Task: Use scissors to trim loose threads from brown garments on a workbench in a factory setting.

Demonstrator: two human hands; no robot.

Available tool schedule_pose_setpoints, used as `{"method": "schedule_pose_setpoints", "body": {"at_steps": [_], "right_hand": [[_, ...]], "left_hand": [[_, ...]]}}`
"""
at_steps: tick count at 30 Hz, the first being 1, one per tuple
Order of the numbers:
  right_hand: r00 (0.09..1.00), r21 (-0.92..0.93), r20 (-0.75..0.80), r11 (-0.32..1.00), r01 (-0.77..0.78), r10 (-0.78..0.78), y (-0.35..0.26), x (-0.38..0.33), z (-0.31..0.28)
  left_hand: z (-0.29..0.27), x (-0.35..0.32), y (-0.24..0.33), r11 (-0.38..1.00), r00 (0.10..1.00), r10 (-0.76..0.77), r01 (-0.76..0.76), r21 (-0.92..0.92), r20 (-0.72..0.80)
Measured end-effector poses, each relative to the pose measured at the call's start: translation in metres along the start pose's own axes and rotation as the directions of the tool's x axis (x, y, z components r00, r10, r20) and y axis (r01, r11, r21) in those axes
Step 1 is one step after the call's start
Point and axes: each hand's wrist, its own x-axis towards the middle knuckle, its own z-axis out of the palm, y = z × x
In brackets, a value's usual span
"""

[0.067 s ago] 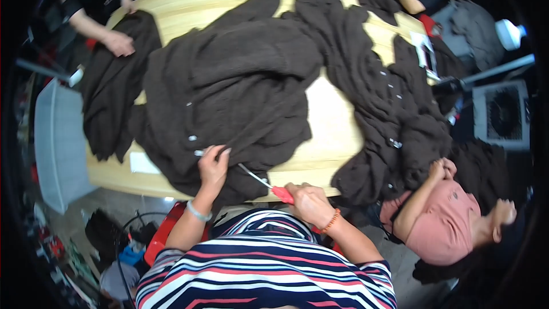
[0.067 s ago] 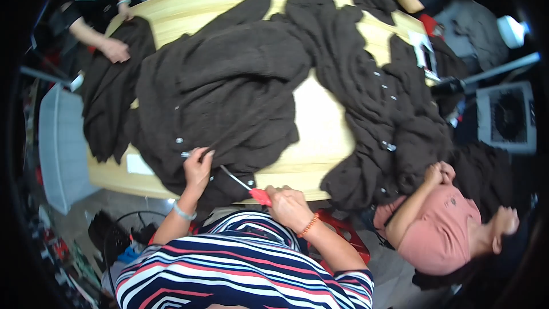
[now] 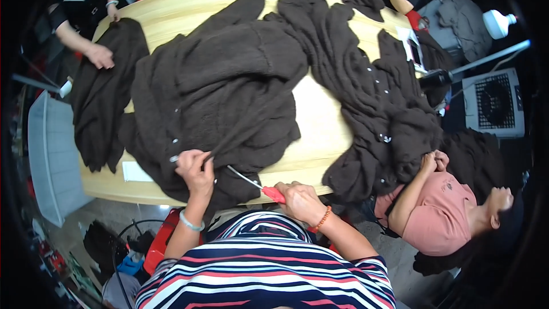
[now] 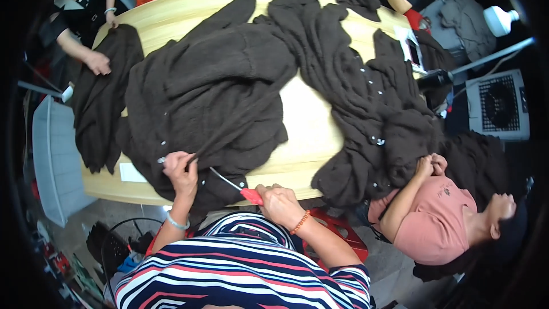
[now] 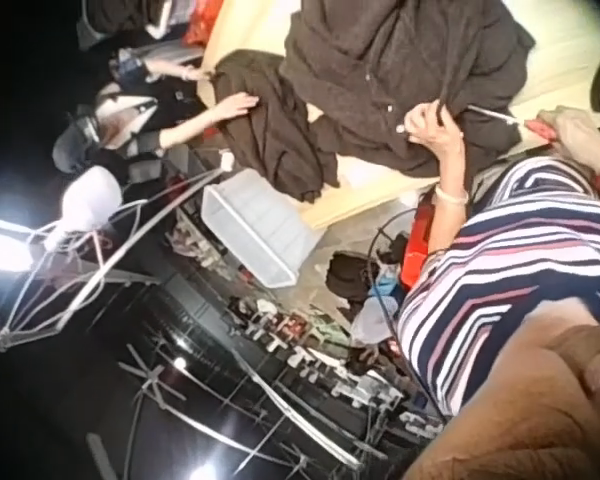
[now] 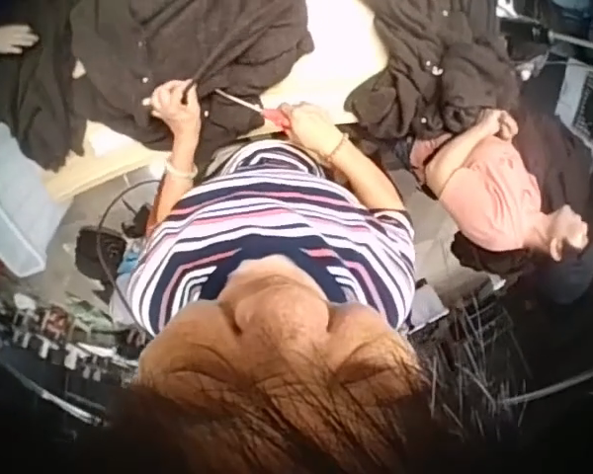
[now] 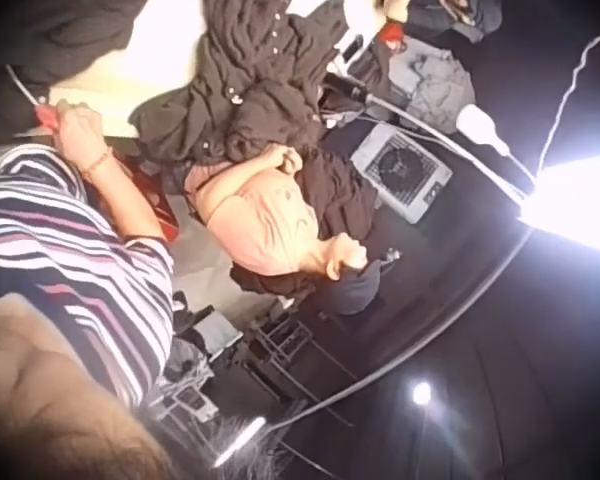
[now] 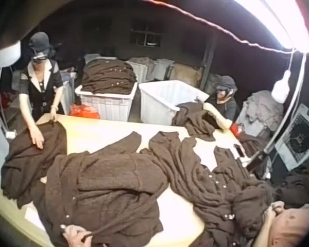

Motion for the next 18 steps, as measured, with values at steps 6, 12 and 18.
{"method": "schedule_pose_setpoints", "body": {"at_steps": [6,12,18], "right_hand": [[0.988,0.004,0.071,0.991,-0.134,0.134,0.001,0.000,0.001],[0.991,-0.026,-0.010,0.991,-0.130,0.130,0.006,-0.001,-0.002],[0.991,-0.041,0.017,0.991,-0.131,0.132,0.004,0.000,-0.005]], "left_hand": [[-0.019,0.002,-0.044,0.941,0.949,0.017,0.091,0.327,-0.315],[-0.006,0.007,-0.112,0.954,0.899,-0.287,0.298,-0.021,-0.331],[-0.060,0.046,-0.038,0.966,0.969,-0.154,0.106,-0.234,-0.195]]}}
